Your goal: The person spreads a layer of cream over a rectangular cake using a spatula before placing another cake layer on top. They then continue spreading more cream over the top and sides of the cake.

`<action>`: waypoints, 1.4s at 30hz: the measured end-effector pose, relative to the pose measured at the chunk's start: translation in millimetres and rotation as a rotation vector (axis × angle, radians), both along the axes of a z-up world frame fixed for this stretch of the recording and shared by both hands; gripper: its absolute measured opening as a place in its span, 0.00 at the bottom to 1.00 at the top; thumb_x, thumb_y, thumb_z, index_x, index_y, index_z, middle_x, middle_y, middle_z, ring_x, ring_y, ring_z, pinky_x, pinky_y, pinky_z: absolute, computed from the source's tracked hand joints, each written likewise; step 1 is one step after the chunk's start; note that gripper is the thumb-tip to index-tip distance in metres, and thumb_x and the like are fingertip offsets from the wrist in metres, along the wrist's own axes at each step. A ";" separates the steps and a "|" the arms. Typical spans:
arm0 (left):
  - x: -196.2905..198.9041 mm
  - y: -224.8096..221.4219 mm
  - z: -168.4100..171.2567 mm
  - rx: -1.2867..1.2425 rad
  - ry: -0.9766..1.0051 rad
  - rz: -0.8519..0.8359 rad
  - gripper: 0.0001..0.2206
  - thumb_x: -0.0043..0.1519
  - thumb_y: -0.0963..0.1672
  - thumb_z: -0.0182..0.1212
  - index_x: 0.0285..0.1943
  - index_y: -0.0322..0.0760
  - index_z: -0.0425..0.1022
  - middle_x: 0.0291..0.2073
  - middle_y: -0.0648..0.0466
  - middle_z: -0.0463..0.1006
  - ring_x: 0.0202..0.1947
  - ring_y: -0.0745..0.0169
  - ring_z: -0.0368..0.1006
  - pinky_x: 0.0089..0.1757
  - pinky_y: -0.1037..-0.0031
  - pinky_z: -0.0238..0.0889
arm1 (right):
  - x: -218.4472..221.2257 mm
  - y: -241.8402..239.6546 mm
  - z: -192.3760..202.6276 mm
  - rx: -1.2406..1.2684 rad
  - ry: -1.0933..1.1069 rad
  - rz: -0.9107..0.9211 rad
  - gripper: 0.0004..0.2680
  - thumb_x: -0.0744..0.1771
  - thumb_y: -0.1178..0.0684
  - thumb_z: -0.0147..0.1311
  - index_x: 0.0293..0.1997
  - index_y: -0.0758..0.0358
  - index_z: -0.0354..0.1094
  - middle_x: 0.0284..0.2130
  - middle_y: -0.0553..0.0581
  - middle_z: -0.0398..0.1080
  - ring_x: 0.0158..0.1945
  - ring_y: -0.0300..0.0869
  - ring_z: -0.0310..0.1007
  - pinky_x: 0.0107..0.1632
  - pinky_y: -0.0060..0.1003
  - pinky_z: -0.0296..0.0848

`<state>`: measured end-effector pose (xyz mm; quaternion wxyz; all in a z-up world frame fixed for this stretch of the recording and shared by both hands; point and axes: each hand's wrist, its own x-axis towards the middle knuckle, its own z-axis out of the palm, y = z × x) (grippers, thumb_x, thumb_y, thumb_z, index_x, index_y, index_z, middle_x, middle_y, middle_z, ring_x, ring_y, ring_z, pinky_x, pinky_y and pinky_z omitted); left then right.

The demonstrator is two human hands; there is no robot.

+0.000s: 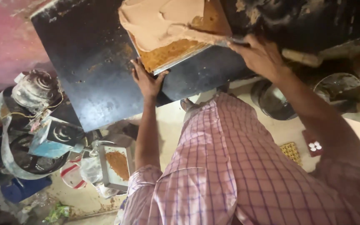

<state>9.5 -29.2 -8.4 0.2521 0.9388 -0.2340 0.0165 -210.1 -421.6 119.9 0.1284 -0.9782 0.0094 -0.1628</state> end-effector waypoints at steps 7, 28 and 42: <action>-4.7 11.8 15.6 -0.175 0.052 -0.060 0.57 0.57 0.53 0.75 0.79 0.21 0.31 0.74 0.39 0.62 0.77 0.44 0.51 0.72 0.53 0.32 | 44.8 41.8 2.3 0.323 0.449 -0.167 0.11 0.73 0.51 0.55 0.63 0.44 0.73 0.32 0.55 0.73 0.27 0.45 0.70 0.30 0.41 0.67; -1.5 13.6 10.0 -0.174 0.038 -0.110 0.51 0.60 0.52 0.71 0.79 0.21 0.35 0.74 0.34 0.58 0.77 0.42 0.49 0.72 0.53 0.33 | 15.3 195.9 -41.6 0.407 0.373 -0.299 0.10 0.70 0.49 0.53 0.58 0.46 0.75 0.40 0.63 0.77 0.23 0.42 0.74 0.28 0.42 0.74; -0.4 13.6 3.1 -0.107 0.042 -0.077 0.48 0.59 0.58 0.67 0.77 0.21 0.50 0.76 0.29 0.50 0.79 0.38 0.42 0.71 0.53 0.34 | 0.0 134.3 8.7 0.788 0.314 -0.263 0.11 0.71 0.51 0.53 0.60 0.58 0.73 0.34 0.63 0.78 0.32 0.48 0.76 0.35 0.45 0.72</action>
